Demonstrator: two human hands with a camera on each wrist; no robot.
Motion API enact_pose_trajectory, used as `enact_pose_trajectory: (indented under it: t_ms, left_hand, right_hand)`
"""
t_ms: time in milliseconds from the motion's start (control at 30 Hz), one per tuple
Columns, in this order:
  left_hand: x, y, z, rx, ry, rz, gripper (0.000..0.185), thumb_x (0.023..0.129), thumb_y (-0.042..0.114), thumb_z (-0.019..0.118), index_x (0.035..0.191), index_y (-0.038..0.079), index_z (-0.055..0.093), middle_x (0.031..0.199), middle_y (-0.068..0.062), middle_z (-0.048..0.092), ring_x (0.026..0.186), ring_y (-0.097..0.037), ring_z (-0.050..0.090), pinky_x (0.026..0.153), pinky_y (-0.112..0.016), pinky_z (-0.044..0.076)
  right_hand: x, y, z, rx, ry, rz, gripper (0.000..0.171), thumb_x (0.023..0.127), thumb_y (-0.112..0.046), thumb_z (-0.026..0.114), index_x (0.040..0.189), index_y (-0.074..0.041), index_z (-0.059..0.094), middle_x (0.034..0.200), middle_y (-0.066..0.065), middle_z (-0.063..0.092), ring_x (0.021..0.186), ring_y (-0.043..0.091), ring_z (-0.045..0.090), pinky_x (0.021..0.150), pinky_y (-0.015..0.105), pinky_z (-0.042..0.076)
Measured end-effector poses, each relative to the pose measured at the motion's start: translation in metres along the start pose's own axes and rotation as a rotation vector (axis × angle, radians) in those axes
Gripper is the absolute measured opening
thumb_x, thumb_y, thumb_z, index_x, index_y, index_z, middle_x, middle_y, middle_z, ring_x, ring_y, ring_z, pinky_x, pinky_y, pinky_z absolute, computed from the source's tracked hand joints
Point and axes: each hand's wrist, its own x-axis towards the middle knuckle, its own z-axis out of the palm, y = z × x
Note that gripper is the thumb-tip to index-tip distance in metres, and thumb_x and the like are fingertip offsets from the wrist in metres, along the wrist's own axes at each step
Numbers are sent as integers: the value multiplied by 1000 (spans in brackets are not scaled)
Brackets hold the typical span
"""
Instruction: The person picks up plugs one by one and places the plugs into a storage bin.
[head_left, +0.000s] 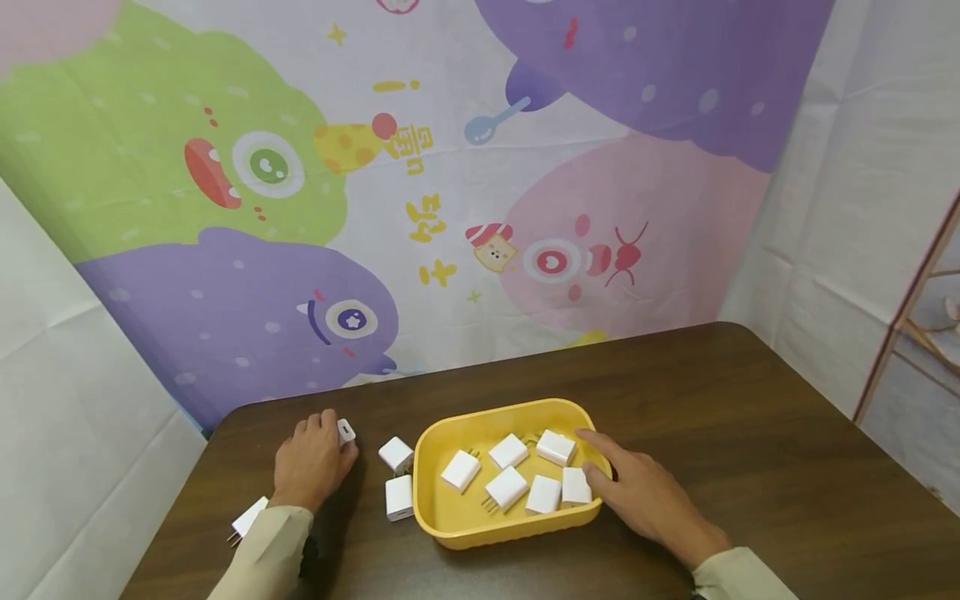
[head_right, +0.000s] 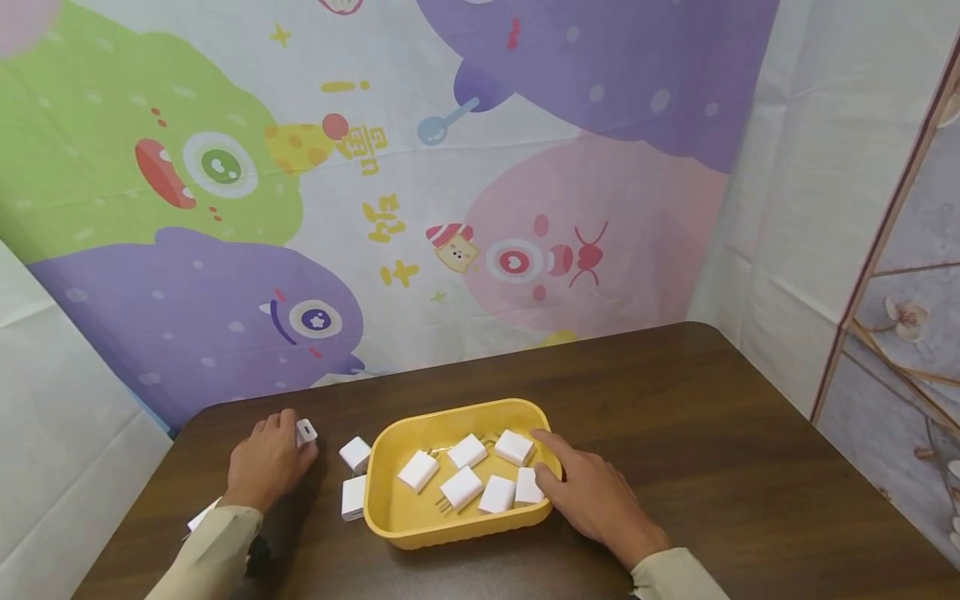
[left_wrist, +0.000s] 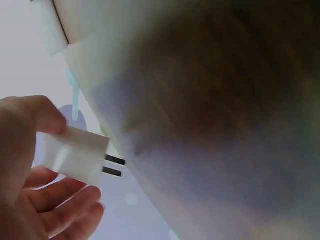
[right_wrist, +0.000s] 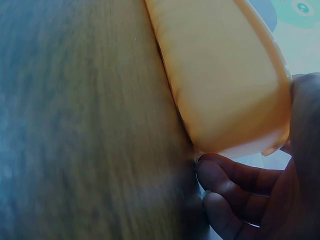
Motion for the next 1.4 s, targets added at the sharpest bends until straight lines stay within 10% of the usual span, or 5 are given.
enact_pose_trajectory:
  t_ms: [267,500,800,1400]
  left_hand:
    - [-3,1,-3,-95,41,-86,40,79,31,70,95,0,52,77,-17,60,67,-36,61,54,-55,49]
    - [-5,9,-10,-93,96,-50,40,81,34,68,99,1,55,81,-17,62,63,-35,61,51,-52,49]
    - [-4,29,-20,-82,143,46,42,84,35,68,104,0,59,86,-17,64,62,-32,61,51,-49,50]
    - [-4,66,-51,-132,193,149,42,84,34,66,111,1,67,92,-15,66,64,-30,62,51,-47,52]
  right_hand:
    - [0,0,1,-1,-8,12,48,100,-39,57,147,-33,50,134,3,62,93,17,57,89,53,47]
    - [2,-1,1,-7,-22,24,49,101,-39,57,148,-33,48,129,0,62,86,19,53,83,48,46]
    - [0,1,1,-2,-5,-1,48,101,-39,56,148,-30,49,139,6,59,119,28,59,93,57,46]
    - [1,1,0,-11,-12,-8,48,101,-39,56,148,-32,49,137,5,60,106,21,61,89,54,48]
